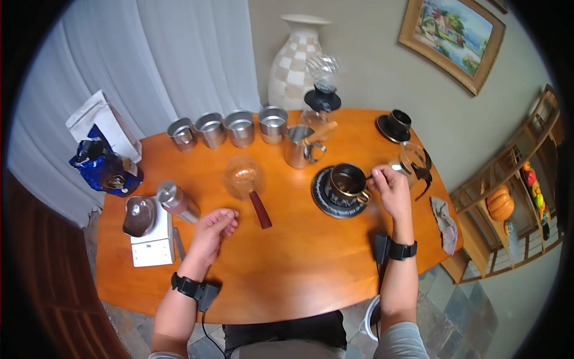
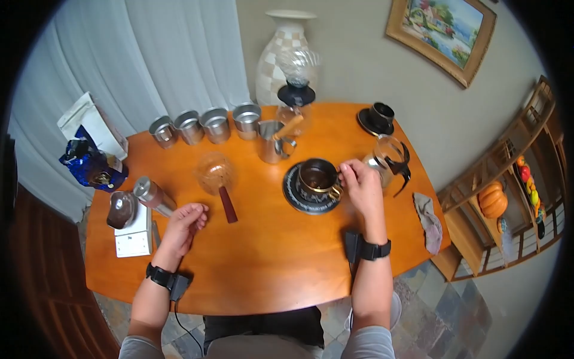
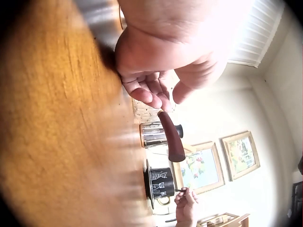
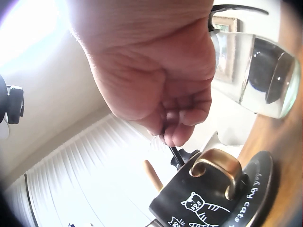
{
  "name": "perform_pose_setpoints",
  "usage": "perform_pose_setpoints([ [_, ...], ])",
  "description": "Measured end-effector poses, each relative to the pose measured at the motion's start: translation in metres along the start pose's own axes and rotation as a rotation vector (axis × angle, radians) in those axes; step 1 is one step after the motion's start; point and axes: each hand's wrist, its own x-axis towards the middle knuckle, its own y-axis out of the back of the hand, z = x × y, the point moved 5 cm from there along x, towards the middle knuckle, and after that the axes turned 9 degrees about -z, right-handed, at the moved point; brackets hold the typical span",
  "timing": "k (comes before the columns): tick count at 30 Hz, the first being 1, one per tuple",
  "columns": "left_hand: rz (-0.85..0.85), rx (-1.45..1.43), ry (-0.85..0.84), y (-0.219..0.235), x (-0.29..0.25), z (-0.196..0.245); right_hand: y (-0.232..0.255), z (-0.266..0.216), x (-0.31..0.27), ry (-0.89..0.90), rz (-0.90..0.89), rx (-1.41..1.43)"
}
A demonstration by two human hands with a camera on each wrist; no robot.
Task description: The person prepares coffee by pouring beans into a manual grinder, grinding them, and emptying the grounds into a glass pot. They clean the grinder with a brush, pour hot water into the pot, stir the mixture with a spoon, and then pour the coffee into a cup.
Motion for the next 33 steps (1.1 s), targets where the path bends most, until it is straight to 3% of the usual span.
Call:
perform_pose_setpoints([
  [4, -0.001, -0.002, 0.021, -0.002, -0.001, 0.002, 0.004, -0.005, 0.002, -0.027, 0.017, -0.087],
  [9, -0.048, -0.016, -0.017, 0.001, 0.002, -0.003, -0.003, 0.003, 0.003, -0.003, -0.005, 0.057],
  [14, -0.033, 0.006, -0.012, 0.0, 0.001, -0.001, 0.005, 0.0, 0.002, 0.026, 0.069, -0.214],
  [22, -0.045, 0.002, -0.016, 0.0, 0.002, -0.003, -0.011, -0.009, 0.0, 0.02, -0.115, 0.055],
  [27, -0.049, 0.019, -0.014, 0.0, 0.001, -0.003, 0.003, -0.006, 0.001, 0.017, 0.062, -0.142],
  [33, -0.047, 0.016, -0.012, 0.0, 0.0, 0.0, -0.003, -0.007, 0.0, 0.092, 0.089, -0.181],
])
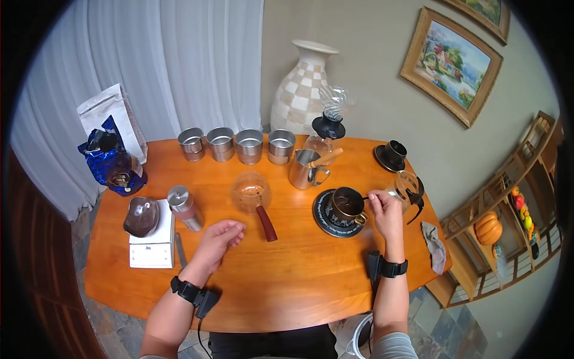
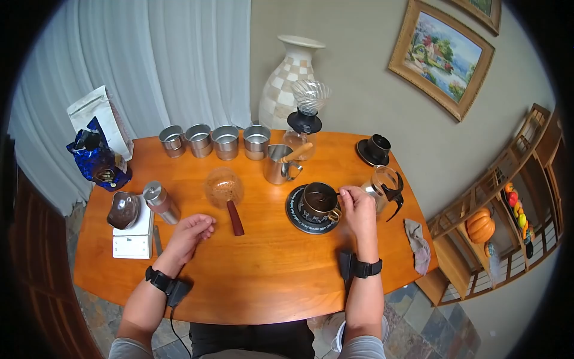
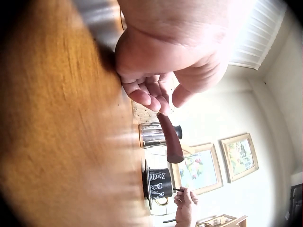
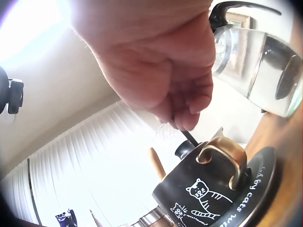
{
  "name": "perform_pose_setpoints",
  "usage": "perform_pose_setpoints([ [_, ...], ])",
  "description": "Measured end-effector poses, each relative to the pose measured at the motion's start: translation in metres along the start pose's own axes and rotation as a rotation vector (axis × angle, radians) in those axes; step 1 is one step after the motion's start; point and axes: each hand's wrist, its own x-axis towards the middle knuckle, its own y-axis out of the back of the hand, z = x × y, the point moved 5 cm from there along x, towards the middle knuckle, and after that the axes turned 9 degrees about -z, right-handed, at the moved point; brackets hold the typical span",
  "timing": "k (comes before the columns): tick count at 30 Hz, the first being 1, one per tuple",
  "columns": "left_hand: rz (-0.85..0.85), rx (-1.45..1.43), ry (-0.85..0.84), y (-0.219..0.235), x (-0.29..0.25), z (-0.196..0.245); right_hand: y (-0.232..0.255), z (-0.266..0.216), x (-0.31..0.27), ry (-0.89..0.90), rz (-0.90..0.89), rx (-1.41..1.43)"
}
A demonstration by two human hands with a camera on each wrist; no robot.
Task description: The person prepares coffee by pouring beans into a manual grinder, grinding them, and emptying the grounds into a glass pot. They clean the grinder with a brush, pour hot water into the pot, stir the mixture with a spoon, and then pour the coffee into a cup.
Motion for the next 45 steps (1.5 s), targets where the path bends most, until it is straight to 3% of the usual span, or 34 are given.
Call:
perform_pose_setpoints([
  [6, 0.02, 0.012, -0.013, 0.001, 0.0, -0.001, -0.007, -0.002, 0.0, -0.079, -0.16, 0.326],
  [13, -0.007, 0.039, -0.014, 0.002, 0.0, -0.004, -0.001, 0.01, 0.002, -0.066, -0.094, 0.128],
  [21, -0.018, 0.049, -0.023, 0.004, 0.004, -0.006, -0.009, 0.004, -0.001, -0.098, -0.246, 0.327],
  [27, -0.025, 0.048, -0.038, 0.002, 0.006, -0.008, 0.003, 0.016, 0.002, -0.047, -0.09, 0.121],
  [34, -0.043, 0.077, -0.009, -0.001, 0.003, -0.002, -0.005, 0.023, 0.004, -0.079, -0.191, 0.405],
  [45, -0.073, 0.063, -0.035, -0.002, 0.004, -0.003, -0.013, 0.014, 0.004, -0.047, -0.196, 0.376],
])
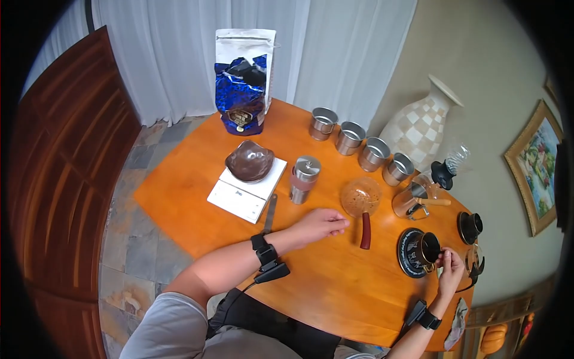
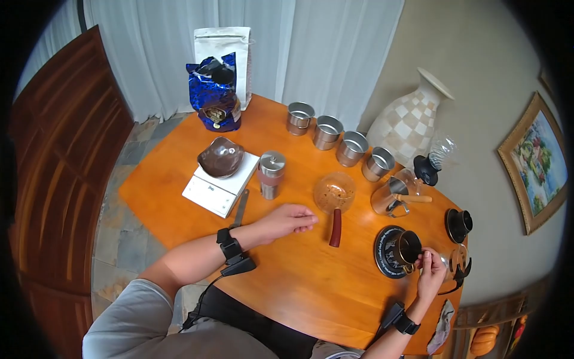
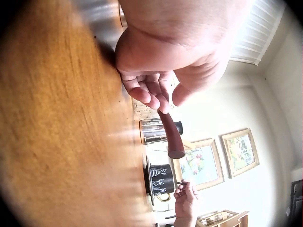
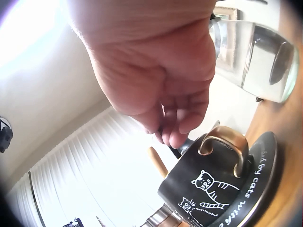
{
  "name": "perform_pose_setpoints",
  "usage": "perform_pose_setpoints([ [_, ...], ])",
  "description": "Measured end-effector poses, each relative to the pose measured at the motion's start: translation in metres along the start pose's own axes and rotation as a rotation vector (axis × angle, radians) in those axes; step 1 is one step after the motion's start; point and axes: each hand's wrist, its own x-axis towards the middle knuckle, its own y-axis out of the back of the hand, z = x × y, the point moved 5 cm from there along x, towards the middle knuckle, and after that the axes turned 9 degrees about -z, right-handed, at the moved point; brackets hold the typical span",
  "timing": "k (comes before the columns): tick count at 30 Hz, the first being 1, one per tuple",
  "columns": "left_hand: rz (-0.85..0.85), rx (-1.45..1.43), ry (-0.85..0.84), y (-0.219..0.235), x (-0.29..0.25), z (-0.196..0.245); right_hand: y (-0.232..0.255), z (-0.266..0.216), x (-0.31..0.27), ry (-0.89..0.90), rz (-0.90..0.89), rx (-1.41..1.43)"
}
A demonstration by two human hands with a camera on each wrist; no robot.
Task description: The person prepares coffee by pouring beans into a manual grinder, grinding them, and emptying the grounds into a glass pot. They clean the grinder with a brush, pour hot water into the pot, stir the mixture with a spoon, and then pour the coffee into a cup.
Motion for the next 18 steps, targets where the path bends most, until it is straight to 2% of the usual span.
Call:
perform_pose_setpoints([
  [7, 0.01, 0.027, 0.011, 0.0, 0.003, -0.002, 0.016, 0.0, -0.001, -0.004, 0.053, -0.256],
  [14, 0.013, 0.0, 0.021, 0.0, 0.001, -0.001, 0.012, 0.001, -0.003, 0.003, 0.1, -0.234],
  [18, 0.014, 0.021, 0.034, 0.002, 0.004, -0.003, 0.009, 0.002, 0.0, 0.001, 0.045, -0.201],
])
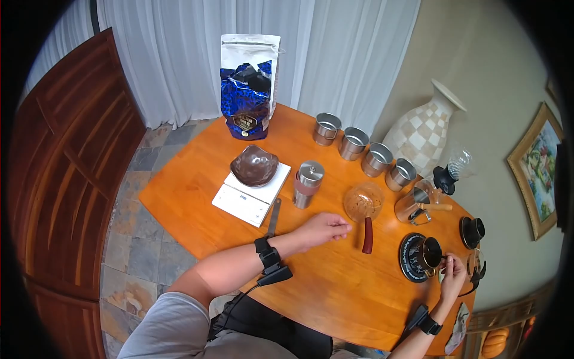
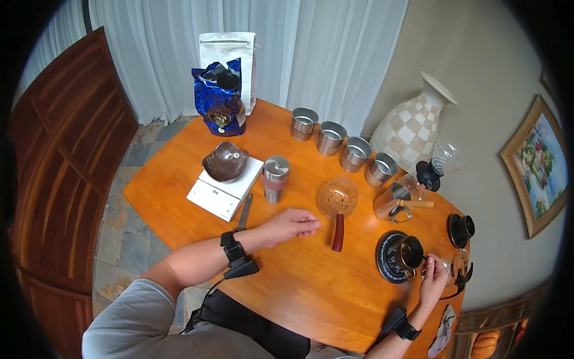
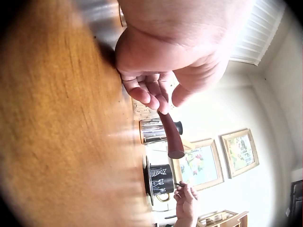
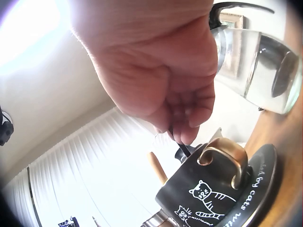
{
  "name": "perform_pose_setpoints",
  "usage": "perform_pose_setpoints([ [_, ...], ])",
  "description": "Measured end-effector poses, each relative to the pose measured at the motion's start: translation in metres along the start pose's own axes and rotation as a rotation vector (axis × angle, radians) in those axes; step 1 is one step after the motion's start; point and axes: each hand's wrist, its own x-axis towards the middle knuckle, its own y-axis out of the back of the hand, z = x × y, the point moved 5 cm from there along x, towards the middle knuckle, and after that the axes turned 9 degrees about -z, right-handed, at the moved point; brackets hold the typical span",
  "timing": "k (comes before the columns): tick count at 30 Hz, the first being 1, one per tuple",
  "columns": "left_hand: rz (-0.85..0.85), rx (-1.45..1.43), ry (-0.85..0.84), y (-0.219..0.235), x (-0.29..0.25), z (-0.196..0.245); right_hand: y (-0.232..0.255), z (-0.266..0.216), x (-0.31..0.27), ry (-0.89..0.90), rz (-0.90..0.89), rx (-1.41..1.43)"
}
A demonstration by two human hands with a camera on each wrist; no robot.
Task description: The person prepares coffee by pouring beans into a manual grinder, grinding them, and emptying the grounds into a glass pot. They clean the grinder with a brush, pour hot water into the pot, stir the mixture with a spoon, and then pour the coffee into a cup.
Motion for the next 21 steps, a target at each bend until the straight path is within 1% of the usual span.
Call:
perform_pose_setpoints([
  [5, -0.006, -0.026, -0.008, 0.002, 0.0, -0.007, -0.009, -0.01, -0.005, -0.055, -0.109, 0.105],
  [7, 0.039, -0.004, -0.003, 0.0, -0.003, -0.003, -0.007, -0.012, -0.007, -0.07, -0.101, 0.116],
  [8, 0.025, -0.012, -0.004, 0.0, -0.003, -0.002, -0.006, -0.01, -0.006, -0.071, -0.096, 0.118],
  [10, 0.021, -0.009, -0.005, -0.002, -0.005, 0.003, -0.001, -0.01, -0.006, -0.051, -0.021, 0.031],
  [11, 0.033, 0.002, -0.007, -0.003, -0.007, 0.007, 0.002, -0.011, -0.007, -0.047, 0.04, 0.008],
  [12, -0.001, 0.009, -0.005, -0.004, -0.006, 0.008, 0.003, -0.012, -0.006, -0.037, 0.095, -0.014],
  [13, 0.018, 0.008, -0.002, -0.003, -0.006, 0.007, 0.005, -0.012, -0.005, -0.019, 0.154, -0.01],
  [15, 0.055, -0.007, 0.008, -0.003, -0.006, 0.007, 0.008, -0.016, -0.007, -0.035, 0.183, -0.069],
  [16, 0.037, -0.001, 0.01, -0.004, -0.005, 0.006, 0.009, -0.017, -0.007, -0.031, 0.199, -0.086],
  [18, 0.042, -0.004, -0.005, -0.002, -0.004, 0.005, 0.008, -0.024, -0.007, 0.013, 0.2, -0.155],
  [21, 0.036, -0.018, -0.014, -0.001, -0.003, 0.002, 0.003, -0.025, -0.007, -0.017, 0.148, -0.093],
])
